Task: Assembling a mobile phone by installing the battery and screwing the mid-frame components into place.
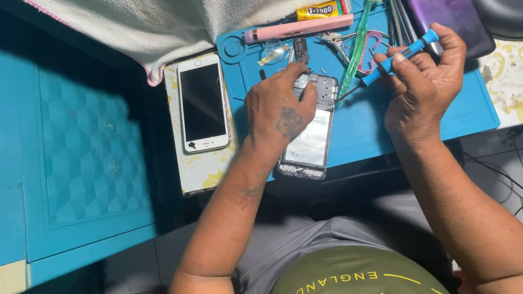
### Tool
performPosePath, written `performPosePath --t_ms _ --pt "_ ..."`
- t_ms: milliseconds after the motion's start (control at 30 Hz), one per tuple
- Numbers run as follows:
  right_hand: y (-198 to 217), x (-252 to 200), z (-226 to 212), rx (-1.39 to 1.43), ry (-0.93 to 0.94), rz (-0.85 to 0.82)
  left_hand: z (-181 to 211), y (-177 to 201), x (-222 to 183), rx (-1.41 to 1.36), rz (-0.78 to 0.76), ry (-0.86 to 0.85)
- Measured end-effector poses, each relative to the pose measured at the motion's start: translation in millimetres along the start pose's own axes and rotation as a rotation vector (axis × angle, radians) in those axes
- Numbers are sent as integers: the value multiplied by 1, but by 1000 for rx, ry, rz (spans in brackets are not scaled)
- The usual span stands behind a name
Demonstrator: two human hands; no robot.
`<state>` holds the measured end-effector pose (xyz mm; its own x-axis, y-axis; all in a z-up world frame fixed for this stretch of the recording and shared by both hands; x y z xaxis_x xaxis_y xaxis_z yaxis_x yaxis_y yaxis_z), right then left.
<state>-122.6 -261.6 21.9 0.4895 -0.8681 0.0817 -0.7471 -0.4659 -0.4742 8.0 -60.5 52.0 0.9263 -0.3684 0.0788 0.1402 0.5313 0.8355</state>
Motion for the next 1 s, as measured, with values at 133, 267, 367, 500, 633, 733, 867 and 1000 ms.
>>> performPosePath --t_ms 133,267,367,500,633,733,867,1000 --pt "2 2 4 9 -7 11 3 1 -1 14 20 -39" --pt "3 2 3 9 -11 12 4 -3 -1 49 0 -52" --pt "2 2 4 12 -8 10 2 -4 1 63 -13 -43" --pt "2 2 3 8 1 -2 -1 -5 0 39 2 -41" --pt "2 2 4 8 -11 8 -2 -5 0 43 15 -38" --pt "2 1 3 6 -8 11 -3 -5 -1 16 25 -38" --pt "0 1 -1 -8 -11 21 -3 -6 -1 23 33 -59" --pt "-2 0 -4 -43 -13 14 -1 -2 -3 -7 75 -92"
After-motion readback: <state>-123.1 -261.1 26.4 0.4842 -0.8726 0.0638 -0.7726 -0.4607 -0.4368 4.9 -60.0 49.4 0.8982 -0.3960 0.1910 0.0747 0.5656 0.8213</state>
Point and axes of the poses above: each hand's wrist, its own x-axis towards the middle knuckle, its own y-axis out of the back of the hand, z = x × y, the point moved 10 cm from there along x, towards the middle knuckle, and after that the axes turned 10 degrees about y, right-handed, at the moved point
